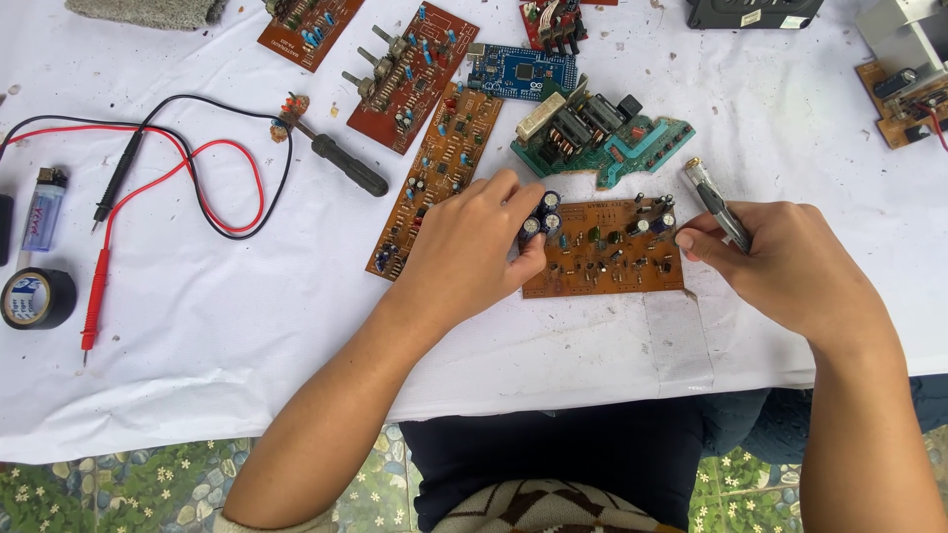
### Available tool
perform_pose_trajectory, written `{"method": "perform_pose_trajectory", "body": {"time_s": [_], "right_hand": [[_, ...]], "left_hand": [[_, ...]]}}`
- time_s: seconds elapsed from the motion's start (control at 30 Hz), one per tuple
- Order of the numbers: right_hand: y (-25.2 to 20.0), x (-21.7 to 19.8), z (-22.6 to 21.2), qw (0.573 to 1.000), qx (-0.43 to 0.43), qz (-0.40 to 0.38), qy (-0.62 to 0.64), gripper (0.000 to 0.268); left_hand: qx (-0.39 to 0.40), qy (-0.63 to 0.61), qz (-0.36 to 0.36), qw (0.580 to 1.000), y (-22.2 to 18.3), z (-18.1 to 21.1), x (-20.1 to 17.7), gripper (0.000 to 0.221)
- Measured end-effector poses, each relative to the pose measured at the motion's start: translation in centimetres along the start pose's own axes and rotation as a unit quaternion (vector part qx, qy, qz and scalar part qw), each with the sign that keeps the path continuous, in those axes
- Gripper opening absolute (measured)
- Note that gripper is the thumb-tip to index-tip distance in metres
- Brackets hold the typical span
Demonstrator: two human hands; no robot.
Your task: Removing solder and components from various circuit boards using a soldering iron, desoldering pump, and cleaning the boards with a brush.
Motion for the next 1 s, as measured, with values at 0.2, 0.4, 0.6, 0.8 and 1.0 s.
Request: {"method": "perform_pose_trajectory", "body": {"time_s": [0.2,0.4,0.6,0.8,1.0], "right_hand": [[0.1,-0.2,-0.2,1.000,0.000,0.004,-0.030,0.028],[0.2,-0.2,-0.3,0.998,-0.025,-0.001,-0.060,0.028],[-0.6,-0.5,0.9,0.999,-0.012,0.015,-0.035,0.028],[-2.3,-1.2,5.1,0.884,-0.322,0.238,0.243,0.054],[-2.0,1.2,5.2,0.886,-0.262,0.275,0.267,0.046]], "left_hand": [[-0.008,-0.009,-0.011,1.000,0.1,-0.1,0.1,0.034],[-0.003,-0.010,-0.003,1.000,0.1,-0.1,0.0,0.035],[-0.005,-0.007,-0.006,1.000,0.1,-0.1,0.0,0.036],[0.010,0.007,-0.002,1.000,0.0,0.1,0.0,0.031],[0.010,0.008,-0.006,1.000,-0.1,0.0,0.1,0.031]]}}
Point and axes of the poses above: each hand's wrist, its own y-axis towards the middle knuckle, its own x-axis out of the palm, z = x × y, the point moved 5 cm from there along y, towards the middle knuckle, and after that the axes turned 5 degrees about x, right-handed, at the moved point
